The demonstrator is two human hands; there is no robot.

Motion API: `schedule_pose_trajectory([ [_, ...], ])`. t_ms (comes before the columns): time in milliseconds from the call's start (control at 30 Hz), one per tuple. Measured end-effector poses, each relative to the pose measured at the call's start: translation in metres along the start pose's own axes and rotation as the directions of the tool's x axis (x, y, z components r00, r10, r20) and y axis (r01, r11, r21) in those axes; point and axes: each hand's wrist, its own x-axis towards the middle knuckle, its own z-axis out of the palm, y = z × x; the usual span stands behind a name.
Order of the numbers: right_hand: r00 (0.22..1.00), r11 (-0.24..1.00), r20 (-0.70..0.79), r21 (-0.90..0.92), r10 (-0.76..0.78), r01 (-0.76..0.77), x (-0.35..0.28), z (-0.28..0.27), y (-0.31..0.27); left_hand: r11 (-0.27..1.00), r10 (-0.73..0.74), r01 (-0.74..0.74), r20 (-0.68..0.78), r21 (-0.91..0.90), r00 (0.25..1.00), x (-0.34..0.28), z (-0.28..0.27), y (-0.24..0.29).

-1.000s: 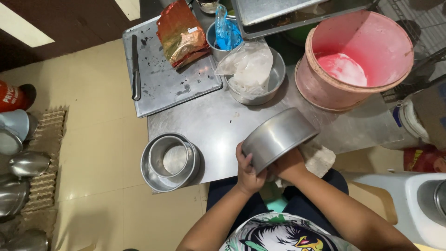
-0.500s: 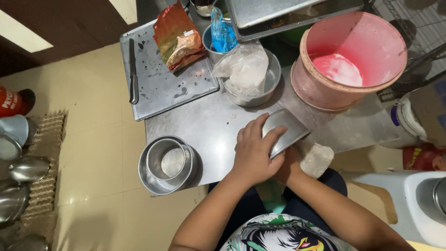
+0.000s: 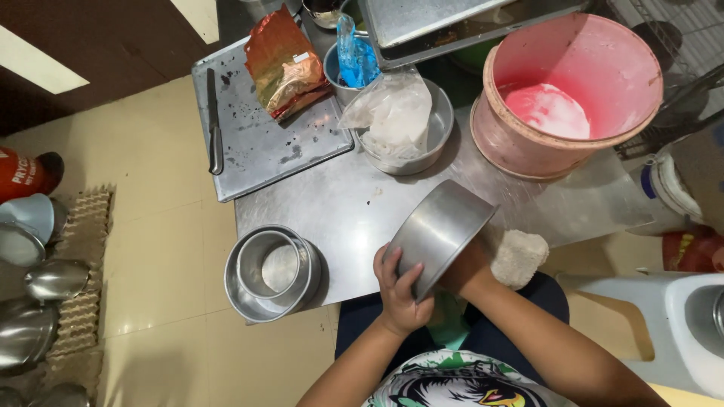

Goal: Wiping and stacking metal baking pans using a cloth.

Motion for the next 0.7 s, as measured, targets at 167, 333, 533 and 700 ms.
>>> schedule_pose_trajectory([
  [167,0.995,0.997,0.095,-0.076,-0.021,0.028,0.008,-0.011,-0.004,0.992,0.087,-0.094,-0.087,-0.083,0.992,-0.03,0.02,-0.037],
  [333,0.961,0.985,0.242,-0.136,0.135,-0.104,0.0,0.0,-0.002,0.994,-0.018,0.025,0.064,-0.102,0.998,0.034,-0.006,0.001],
  [533,0.998,0.981,0.06,-0.196,-0.001,0.012,-0.001,0.002,-0.003,0.993,-0.087,0.048,0.4,0.107,0.913,0.152,-0.044,0.072],
  [700,0.996,0.987,-0.067,-0.153,-0.06,0.049,-0.005,0.015,0.009,0.994,-0.035,-0.01,0.401,0.11,0.916,0.157,-0.033,0.069],
])
